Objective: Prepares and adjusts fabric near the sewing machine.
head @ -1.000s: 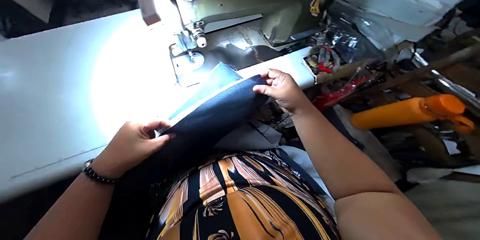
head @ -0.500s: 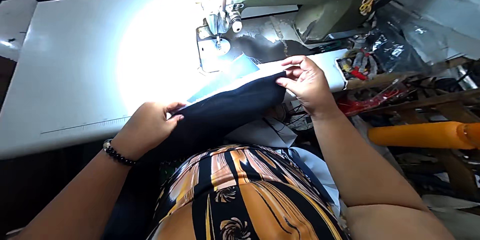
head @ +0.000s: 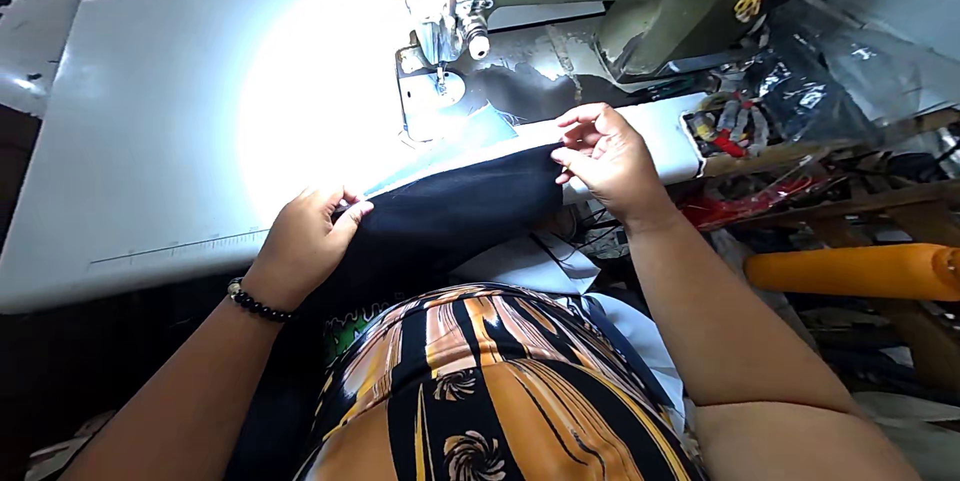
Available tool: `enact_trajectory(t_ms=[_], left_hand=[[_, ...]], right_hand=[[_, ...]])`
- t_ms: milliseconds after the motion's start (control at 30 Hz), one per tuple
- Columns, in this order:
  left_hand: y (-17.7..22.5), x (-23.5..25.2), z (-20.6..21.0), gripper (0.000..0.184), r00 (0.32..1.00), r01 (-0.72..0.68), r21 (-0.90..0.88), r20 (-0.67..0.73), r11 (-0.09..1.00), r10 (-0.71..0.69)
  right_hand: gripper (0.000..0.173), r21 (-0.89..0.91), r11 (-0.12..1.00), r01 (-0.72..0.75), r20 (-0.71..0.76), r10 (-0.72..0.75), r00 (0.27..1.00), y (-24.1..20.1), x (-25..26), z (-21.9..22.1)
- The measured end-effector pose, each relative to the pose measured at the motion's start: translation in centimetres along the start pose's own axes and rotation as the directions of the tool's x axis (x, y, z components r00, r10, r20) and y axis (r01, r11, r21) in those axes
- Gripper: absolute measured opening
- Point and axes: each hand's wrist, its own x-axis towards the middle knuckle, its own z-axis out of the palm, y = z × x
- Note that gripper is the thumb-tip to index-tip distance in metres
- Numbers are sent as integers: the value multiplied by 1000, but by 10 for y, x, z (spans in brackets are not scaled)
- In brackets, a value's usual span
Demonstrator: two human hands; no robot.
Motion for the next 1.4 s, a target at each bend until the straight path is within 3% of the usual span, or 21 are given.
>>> enact_trajectory(t_ms=[300, 633, 767, 867, 933, 1100, 1200, 1400], left_hand=[[13, -5, -7, 16, 994, 99, 9, 49, 995, -99], [2, -6, -7, 14, 996, 87, -37, -29, 995, -88], [8, -9, -41, 13, 999, -13, -68, 47, 998, 16], [9, -15, -74, 10, 991, -55, -272, 102, 961, 85], [6, -13, -78, 8, 996, -12, -265, 84, 964, 36], [-3, -5, -58, 8, 991, 134, -40, 37, 990, -132], [-8, -9, -52, 8, 986, 167, -58, -18, 984, -168], [-11, -13, -46, 8, 979, 164, -102, -106, 981, -175]], right_hand=[[29, -35, 997, 65, -63, -67, 996, 0, 7, 6], [34, -107, 990, 89, 24, -87, 996, -4, 10, 8], [32, -153, 970, 187, 50, -182, 982, -28, 6, -2], [38, -50, 978, 204, 71, -200, 977, -55, 3, -14], [40, -27, 981, 192, 75, -190, 979, -56, 9, -12], [32, -51, 996, 71, 72, -67, 995, -29, 22, 19], [32, 8, 1000, 0, 70, 0, 998, -25, 20, 28], [32, -2, 998, 69, 59, -69, 996, -18, 22, 35]])
